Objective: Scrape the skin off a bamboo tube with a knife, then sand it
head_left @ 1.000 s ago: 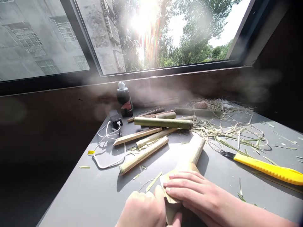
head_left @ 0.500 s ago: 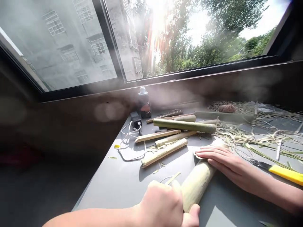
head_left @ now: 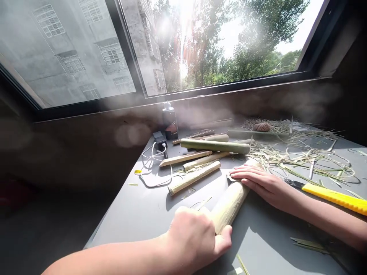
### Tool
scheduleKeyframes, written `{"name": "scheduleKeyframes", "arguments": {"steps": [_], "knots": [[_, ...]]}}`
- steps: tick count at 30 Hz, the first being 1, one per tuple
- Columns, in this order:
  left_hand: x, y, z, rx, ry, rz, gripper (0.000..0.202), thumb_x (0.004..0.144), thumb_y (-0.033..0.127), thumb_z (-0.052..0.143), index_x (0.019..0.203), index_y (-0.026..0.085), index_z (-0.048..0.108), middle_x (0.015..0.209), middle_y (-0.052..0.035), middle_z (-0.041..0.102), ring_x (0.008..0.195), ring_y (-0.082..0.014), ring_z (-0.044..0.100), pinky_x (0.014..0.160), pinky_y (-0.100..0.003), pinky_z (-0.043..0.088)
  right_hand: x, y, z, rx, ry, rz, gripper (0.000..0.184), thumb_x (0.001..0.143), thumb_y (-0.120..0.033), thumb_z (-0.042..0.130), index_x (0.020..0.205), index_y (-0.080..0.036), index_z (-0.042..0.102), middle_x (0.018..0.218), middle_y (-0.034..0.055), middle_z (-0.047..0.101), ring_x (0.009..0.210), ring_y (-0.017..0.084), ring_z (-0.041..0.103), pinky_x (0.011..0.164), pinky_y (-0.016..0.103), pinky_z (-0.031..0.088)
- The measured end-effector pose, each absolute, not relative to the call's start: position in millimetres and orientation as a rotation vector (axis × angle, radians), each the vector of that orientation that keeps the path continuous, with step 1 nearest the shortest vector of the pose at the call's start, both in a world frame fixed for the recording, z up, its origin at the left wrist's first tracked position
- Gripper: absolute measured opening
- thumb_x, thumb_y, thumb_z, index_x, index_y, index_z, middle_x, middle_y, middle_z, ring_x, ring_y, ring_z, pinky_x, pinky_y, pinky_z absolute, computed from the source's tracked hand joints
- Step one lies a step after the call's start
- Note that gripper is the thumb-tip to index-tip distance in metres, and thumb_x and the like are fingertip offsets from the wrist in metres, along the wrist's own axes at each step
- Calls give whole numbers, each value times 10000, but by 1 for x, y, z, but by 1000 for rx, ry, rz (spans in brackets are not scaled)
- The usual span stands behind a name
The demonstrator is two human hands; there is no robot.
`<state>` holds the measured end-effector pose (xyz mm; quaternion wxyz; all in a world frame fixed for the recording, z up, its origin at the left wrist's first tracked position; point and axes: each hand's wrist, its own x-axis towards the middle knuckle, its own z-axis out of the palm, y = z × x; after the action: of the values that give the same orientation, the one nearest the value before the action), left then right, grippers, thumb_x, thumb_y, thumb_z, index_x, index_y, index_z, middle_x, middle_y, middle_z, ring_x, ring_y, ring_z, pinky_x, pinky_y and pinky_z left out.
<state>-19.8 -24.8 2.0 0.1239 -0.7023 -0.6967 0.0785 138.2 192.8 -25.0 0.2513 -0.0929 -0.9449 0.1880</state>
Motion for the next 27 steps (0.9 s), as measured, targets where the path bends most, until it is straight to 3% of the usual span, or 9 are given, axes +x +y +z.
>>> {"name": "scheduleKeyframes", "arguments": {"steps": [4, 7, 9, 13, 18, 22, 27], "knots": [[-18, -26, 4, -2060, -2076, 279, 461, 926, 476, 537, 618, 144, 627, 513, -47, 554, 431, -203, 558, 408, -296, 298, 147, 203, -27, -229, -2579, 536, 334, 980, -334, 473, 1257, -250, 639, 1311, 99, 651, 1279, 254, 553, 1161, 463, 363], [-14, -23, 14, -2075, -2184, 368, 527, 960, 516, 468, 629, 145, 642, 539, -66, 584, 464, -231, 594, 400, -298, 304, 156, 207, -30, -98, -2614, 481, 483, 924, -299, 541, 1407, -302, 518, 1431, 69, 564, 1385, 262, 442, 1229, 476, 215], [-14, -21, 19, -2084, -2222, 399, 546, 972, 536, 434, 655, 147, 648, 567, -69, 602, 488, -241, 613, 404, -298, 315, 161, 216, -31, -55, -2638, 396, 566, 889, -227, 523, 1445, -324, 474, 1467, 53, 528, 1413, 262, 401, 1238, 473, 178], [-15, -21, 17, -2107, -2158, 354, 444, 946, 502, 492, 711, 150, 629, 579, -48, 592, 462, -228, 585, 385, -295, 305, 166, 234, -34, -123, -2665, 353, 539, 878, -159, 479, 1394, -305, 532, 1428, 61, 563, 1397, 245, 423, 1200, 422, 294], [-18, -21, 11, -2104, -2096, 305, 437, 929, 517, 501, 717, 149, 601, 583, -51, 576, 433, -232, 563, 377, -289, 336, 163, 239, -37, -216, -2635, 439, 410, 938, -260, 434, 1316, -245, 593, 1377, 110, 597, 1367, 270, 457, 1183, 469, 326], [-18, -20, 12, -2113, -2107, 344, 465, 954, 527, 452, 734, 148, 608, 594, -59, 582, 456, -256, 587, 399, -318, 382, 161, 235, -36, -239, -2653, 393, 385, 960, -305, 437, 1313, -249, 579, 1359, 96, 606, 1349, 262, 478, 1139, 504, 389], [-18, -19, 14, -2129, -2157, 404, 462, 964, 529, 420, 763, 160, 613, 628, -53, 599, 480, -258, 602, 398, -332, 379, 158, 237, -40, -348, -2607, 305, 371, 983, -345, 440, 1319, -246, 560, 1391, 85, 587, 1342, 250, 493, 1142, 508, 388]]}}
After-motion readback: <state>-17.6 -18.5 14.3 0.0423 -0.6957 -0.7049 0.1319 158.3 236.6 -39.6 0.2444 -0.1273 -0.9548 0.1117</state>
